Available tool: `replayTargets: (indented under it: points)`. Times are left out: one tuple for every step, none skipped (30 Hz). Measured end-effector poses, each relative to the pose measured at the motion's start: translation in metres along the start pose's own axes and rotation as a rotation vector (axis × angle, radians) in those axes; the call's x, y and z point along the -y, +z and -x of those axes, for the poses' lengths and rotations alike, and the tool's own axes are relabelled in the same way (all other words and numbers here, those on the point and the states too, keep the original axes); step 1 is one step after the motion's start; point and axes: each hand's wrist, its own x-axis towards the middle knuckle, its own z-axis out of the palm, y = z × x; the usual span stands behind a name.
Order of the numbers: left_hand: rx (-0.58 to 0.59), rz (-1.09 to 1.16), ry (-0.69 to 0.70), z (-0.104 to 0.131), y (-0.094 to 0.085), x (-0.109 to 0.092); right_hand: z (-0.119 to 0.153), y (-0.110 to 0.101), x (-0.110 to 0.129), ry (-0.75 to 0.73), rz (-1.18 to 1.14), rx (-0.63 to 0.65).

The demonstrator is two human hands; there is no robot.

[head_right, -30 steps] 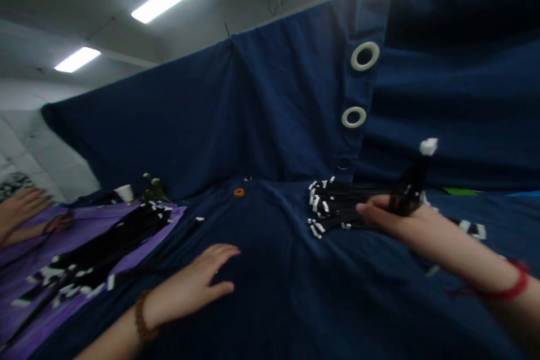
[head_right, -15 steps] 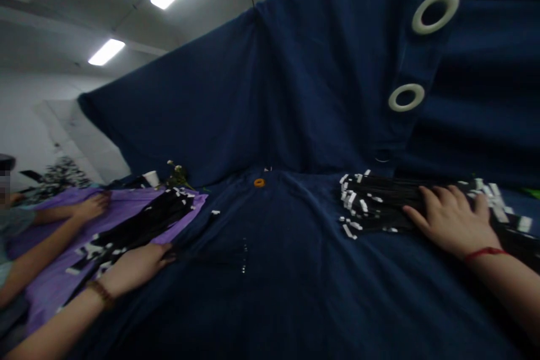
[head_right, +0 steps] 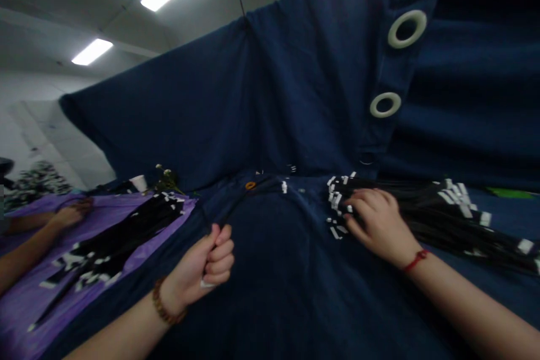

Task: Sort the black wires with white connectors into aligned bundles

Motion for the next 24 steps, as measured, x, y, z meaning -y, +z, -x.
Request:
replayTargets:
  points:
    - [0.027,0.024,-0.006,-0.011,0.006,0.012,-0.004,-0.002,0.016,-0.053,-0.056,0.041]
    - [0.053,0.038,-0.019,-0.021,0.011,0.022,-0.008,-0.005,0.031,-0.101,-0.189,0.111]
    - [0.077,0.047,-0.032,-0.029,0.015,0.032,-0.011,-0.009,0.045,-0.141,-0.307,0.176]
    - [0.096,0.048,-0.045,-0.035,0.018,0.041,-0.012,-0.013,0.057,-0.16,-0.401,0.235]
    - [0.112,0.044,-0.055,-0.04,0.021,0.048,-0.013,-0.017,0.068,-0.146,-0.494,0.306]
    - [0.124,0.036,-0.064,-0.042,0.022,0.054,-0.014,-0.02,0.077,-0.102,-0.601,0.371]
    - [0.133,0.021,-0.076,-0.044,0.024,0.059,-0.013,-0.023,0.084,-0.031,-0.743,0.443]
    - [0.142,0.002,-0.094,-0.044,0.024,0.063,-0.012,-0.024,0.09,0.057,-0.926,0.515]
    - [0.152,-0.023,-0.123,-0.044,0.025,0.068,-0.01,-0.024,0.096,0.159,-1.143,0.575]
    - [0.169,-0.054,-0.17,-0.043,0.026,0.073,-0.009,-0.023,0.103,0.272,-1.372,0.621]
    - [0.193,-0.089,-0.235,-0.042,0.027,0.078,-0.007,-0.022,0.109,0.388,-1.594,0.652]
    - [0.221,-0.128,-0.305,-0.041,0.029,0.083,-0.005,-0.021,0.116,0.505,-1.78,0.667]
    - [0.252,-0.171,-0.373,-0.04,0.03,0.088,-0.004,-0.021,0.123,0.617,-1.921,0.673]
    - [0.271,-0.217,-0.415,-0.039,0.031,0.093,-0.003,-0.022,0.129,0.723,-2.02,0.676]
    - [0.279,-0.266,-0.429,-0.038,0.032,0.097,-0.003,-0.023,0.134,0.822,-2.089,0.675]
    - [0.283,-0.314,-0.428,-0.037,0.033,0.1,-0.003,-0.025,0.138,0.904,-2.141,0.667]
    - [0.287,-0.361,-0.415,-0.037,0.033,0.103,-0.004,-0.027,0.141,0.971,-2.177,0.647]
    - [0.293,-0.407,-0.397,-0.036,0.033,0.105,-0.005,-0.03,0.142,1.018,-2.201,0.617]
    - [0.3,-0.445,-0.381,-0.036,0.032,0.106,-0.007,-0.032,0.141,1.042,-2.224,0.587]
    - [0.306,-0.472,-0.364,-0.036,0.031,0.106,-0.01,-0.034,0.14,1.044,-2.244,0.562]
    - [0.309,-0.487,-0.348,-0.037,0.03,0.107,-0.012,-0.035,0.137,1.027,-2.261,0.542]
    - [0.306,-0.493,-0.327,-0.037,0.029,0.108,-0.013,-0.037,0.135,1.002,-2.276,0.519]
    - [0.297,-0.488,-0.304,-0.038,0.028,0.109,-0.014,-0.038,0.132,0.971,-2.284,0.491]
    - [0.285,-0.471,-0.283,-0.04,0.026,0.112,-0.014,-0.038,0.131,0.923,-2.274,0.455]
